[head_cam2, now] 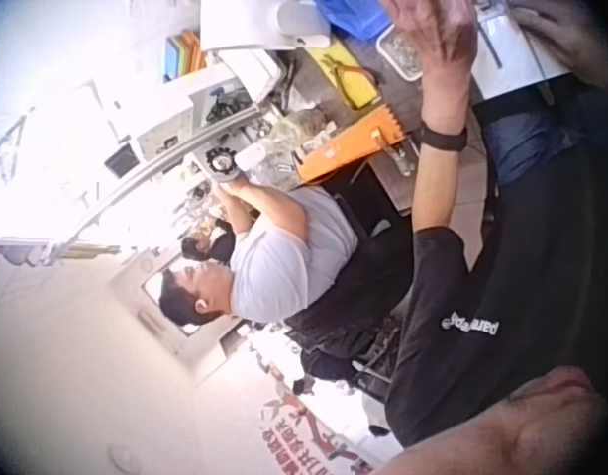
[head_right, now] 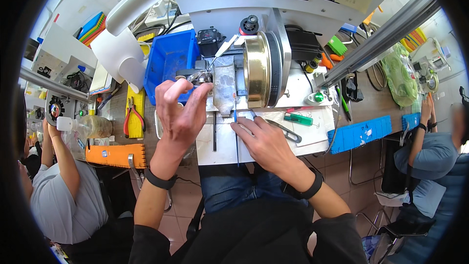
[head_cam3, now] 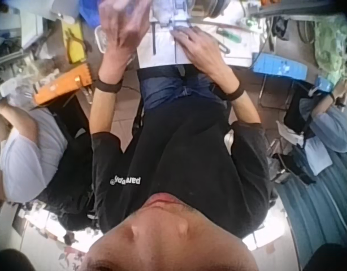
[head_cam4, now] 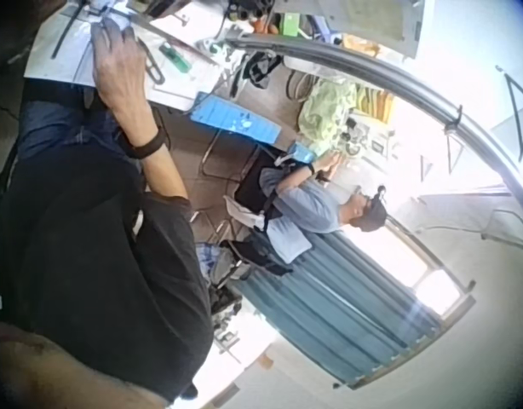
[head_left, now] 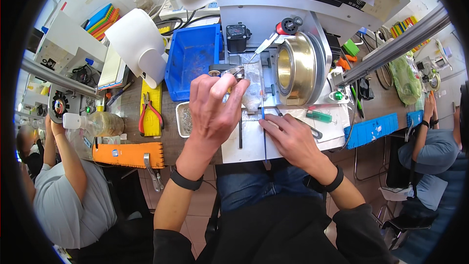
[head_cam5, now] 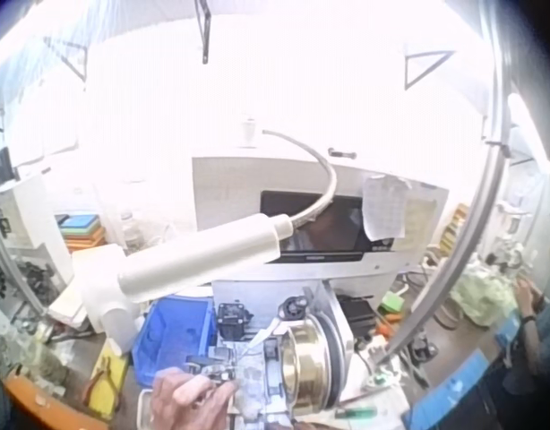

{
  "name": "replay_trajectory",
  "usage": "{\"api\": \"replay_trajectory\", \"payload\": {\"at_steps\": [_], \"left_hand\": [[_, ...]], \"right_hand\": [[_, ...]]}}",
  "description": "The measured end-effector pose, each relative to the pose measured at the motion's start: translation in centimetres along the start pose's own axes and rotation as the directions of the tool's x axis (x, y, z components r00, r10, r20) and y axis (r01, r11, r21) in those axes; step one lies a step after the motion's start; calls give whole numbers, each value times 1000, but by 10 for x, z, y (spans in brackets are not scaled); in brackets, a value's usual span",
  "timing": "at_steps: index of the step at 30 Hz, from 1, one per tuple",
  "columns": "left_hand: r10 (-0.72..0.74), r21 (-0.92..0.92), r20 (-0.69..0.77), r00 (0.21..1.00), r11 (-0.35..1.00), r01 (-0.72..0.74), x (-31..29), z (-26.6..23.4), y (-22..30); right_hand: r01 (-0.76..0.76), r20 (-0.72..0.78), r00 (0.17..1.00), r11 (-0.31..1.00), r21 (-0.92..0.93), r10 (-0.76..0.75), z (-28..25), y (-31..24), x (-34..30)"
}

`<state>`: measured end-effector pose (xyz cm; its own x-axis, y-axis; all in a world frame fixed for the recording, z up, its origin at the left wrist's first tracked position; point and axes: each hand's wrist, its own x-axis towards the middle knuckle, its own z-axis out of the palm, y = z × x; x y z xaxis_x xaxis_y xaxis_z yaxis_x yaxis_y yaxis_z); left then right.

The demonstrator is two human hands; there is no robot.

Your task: Assembling or repairing small electronic or mechanical components using a specialized machine and hand tools like tweezers and glue.

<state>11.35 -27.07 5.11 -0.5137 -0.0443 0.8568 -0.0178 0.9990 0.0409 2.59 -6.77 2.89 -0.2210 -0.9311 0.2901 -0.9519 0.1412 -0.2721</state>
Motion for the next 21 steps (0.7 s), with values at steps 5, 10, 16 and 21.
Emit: {"api": "replay_trajectory", "payload": {"at_steps": [5,10,16,21], "left_hand": [[-5,-5,2,1000,1000,5,1,0,0],[-14,-3,11,1000,1000,14,1,-1,0],[-22,-15,1,1000,1000,22,0,-1,1],[14,13,6,1000,1000,-14,5,-3,1]], "right_hand": [[-40,-174,983,991,124,62,0,-7,4],[-44,-256,961,974,223,102,2,-11,5],[-48,-244,964,974,222,103,7,-10,7],[-18,-326,941,978,208,87,9,-5,12]]}}
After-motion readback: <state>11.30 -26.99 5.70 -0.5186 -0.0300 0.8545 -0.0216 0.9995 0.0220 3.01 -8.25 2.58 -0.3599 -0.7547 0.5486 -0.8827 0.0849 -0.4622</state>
